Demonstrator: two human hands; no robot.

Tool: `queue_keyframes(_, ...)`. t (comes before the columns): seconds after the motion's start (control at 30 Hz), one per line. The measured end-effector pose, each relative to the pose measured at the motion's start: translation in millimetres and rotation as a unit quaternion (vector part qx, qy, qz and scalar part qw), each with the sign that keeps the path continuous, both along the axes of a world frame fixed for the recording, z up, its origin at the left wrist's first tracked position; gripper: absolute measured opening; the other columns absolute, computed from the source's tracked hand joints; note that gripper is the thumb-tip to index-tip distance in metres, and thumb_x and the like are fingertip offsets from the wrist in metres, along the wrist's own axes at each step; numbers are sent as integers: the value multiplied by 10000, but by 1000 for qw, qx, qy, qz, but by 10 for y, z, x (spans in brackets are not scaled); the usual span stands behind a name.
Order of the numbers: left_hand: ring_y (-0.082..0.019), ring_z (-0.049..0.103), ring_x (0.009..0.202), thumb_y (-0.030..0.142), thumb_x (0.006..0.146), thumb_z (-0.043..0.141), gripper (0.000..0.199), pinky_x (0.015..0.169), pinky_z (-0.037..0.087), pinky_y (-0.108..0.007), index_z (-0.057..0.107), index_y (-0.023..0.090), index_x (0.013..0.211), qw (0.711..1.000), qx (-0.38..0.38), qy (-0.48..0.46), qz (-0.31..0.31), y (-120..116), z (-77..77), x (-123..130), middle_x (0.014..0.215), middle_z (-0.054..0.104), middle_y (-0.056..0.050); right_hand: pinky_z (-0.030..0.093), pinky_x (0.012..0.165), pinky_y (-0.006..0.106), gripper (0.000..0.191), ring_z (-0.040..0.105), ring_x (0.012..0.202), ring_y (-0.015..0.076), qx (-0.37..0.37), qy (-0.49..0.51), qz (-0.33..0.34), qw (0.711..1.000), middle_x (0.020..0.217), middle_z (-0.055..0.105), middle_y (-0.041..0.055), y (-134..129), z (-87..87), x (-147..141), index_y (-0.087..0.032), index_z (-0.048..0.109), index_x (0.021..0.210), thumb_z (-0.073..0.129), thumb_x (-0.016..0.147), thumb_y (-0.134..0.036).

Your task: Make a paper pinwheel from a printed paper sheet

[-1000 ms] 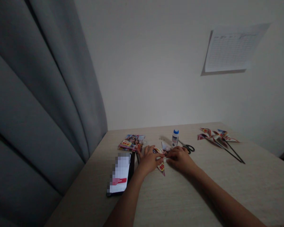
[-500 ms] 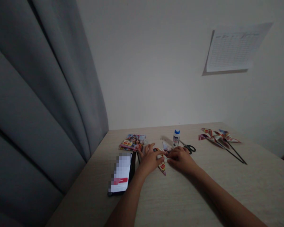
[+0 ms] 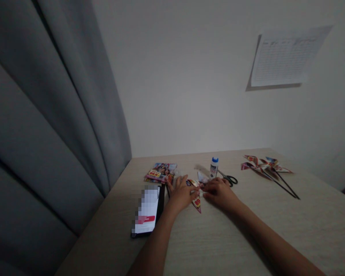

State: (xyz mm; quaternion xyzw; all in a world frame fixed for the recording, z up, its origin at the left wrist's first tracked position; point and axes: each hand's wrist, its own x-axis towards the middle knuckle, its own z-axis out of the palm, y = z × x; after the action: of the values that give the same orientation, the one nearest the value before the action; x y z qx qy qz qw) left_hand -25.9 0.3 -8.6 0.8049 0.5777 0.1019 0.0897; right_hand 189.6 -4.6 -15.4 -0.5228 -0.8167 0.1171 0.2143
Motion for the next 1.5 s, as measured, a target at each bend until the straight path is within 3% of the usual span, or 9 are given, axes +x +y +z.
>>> queue_keyframes(0.3,-366,189,1484,604,911,488,384,1083,-6,-771,644,472,1237,1000,-2,-3,4,-10,10,17,1602,320,-34,307,1024,493,241,564,1132,287,2,10,-10,1000,1078,740,55,-4,-15,-5,-306,775,1006,642,837,-413)
queue_keyframes(0.57,-345,199,1470,564,863,595,362,1119,-2,-731,669,366,1157,999,23,-28,39,-36,78,60,1575,336,-54,308,1019,480,231,571,1114,287,3,16,-1,1000,1057,743,56,-8,-1,-4,-299,778,989,631,846,-405)
queue_keyframes(0.77,-365,194,1469,540,876,588,323,1115,-72,-721,690,451,1170,999,22,-35,13,-54,99,49,1581,346,-2,301,1014,485,238,563,1124,290,1,10,-2,1000,1067,741,59,-1,-17,-3,-291,773,995,628,846,-407)
queue_keyframes(1.1,-378,165,1487,570,896,537,332,1092,-104,-734,677,499,1189,1000,9,-13,7,-33,56,19,1611,308,26,289,1018,499,229,562,1120,292,1,8,-6,1000,1066,740,63,8,-34,-3,-290,773,974,634,846,-420)
queue_keyframes(1.5,-375,156,1493,558,893,545,353,1098,-59,-738,671,473,1212,1000,-10,-16,9,-38,63,13,1617,302,-9,293,1025,505,235,571,1126,293,6,7,-7,1000,1090,740,60,13,-42,4,-305,775,997,646,838,-419)
